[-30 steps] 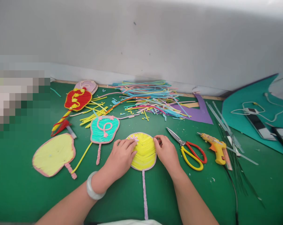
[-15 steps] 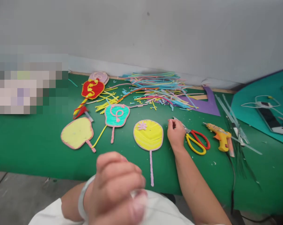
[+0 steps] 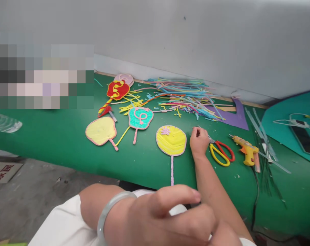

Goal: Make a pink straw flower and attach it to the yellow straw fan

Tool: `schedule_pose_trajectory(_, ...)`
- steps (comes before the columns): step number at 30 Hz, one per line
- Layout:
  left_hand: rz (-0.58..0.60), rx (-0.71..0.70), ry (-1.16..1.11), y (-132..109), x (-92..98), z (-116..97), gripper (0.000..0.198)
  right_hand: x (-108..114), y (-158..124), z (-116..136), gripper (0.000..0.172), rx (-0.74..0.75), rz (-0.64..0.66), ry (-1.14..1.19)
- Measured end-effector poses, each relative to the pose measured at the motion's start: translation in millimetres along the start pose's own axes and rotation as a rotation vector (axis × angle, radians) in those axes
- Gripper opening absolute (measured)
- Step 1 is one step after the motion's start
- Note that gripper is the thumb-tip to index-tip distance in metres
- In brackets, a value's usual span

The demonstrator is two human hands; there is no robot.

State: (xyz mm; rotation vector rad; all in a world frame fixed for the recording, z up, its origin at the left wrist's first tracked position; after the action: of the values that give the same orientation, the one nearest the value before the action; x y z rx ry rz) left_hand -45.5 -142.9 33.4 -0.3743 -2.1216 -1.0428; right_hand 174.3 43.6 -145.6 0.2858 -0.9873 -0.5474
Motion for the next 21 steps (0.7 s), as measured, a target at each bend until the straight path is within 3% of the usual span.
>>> schedule_pose_trajectory(2,-0.213,-0.201,0.093,12.9,0.7,8.3,0.019,2.5,-1.3,3.7,0.032,0.014,-0.02,0.002)
schedule_pose_trajectory(3,-0.225,-0.224,0.138,19.5,-1.7,15.1,0.019,4.6,-1.4,5.7,0.033,0.024,-0.029,0.004)
schedule_pose_trajectory(6,-0.074,-0.222,0.219,34.9,-18.3,45.1,0.017,14.3,4.2,10.3,0.036,0.057,-0.05,0.003)
schedule_pose_trajectory(10,0.179,0.006,0.36,40.8,-47.9,105.2,0.024,28.2,29.1,12.1,0.037,0.121,-0.004,0.0)
schedule_pose_trajectory(13,0.259,0.149,0.433,36.8,-62.2,150.9,0.032,25.9,53.1,18.5,0.033,0.219,0.13,0.013)
schedule_pose_trajectory(18,0.231,0.363,0.511,21.3,-70.4,205.4,0.037,-19.3,75.5,59.0,0.022,0.435,0.398,0.037)
schedule_pose_trajectory(21,0.313,0.475,0.536,10.2,-74.6,221.5,0.038,-58.7,79.0,92.7,0.022,0.526,0.528,0.042)
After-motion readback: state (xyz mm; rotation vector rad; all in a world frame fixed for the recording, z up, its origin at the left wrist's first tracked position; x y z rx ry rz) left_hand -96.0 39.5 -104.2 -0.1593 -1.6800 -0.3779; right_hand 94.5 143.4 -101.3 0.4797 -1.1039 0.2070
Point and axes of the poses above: each hand's wrist, its own y-axis towards the middle knuckle, its own x-axis out of the back of the hand, z = x × y, the point moved 1 cm from there along y, towards the middle knuckle, and after that the axes turned 4 degrees about x, right-handed, at the moved point
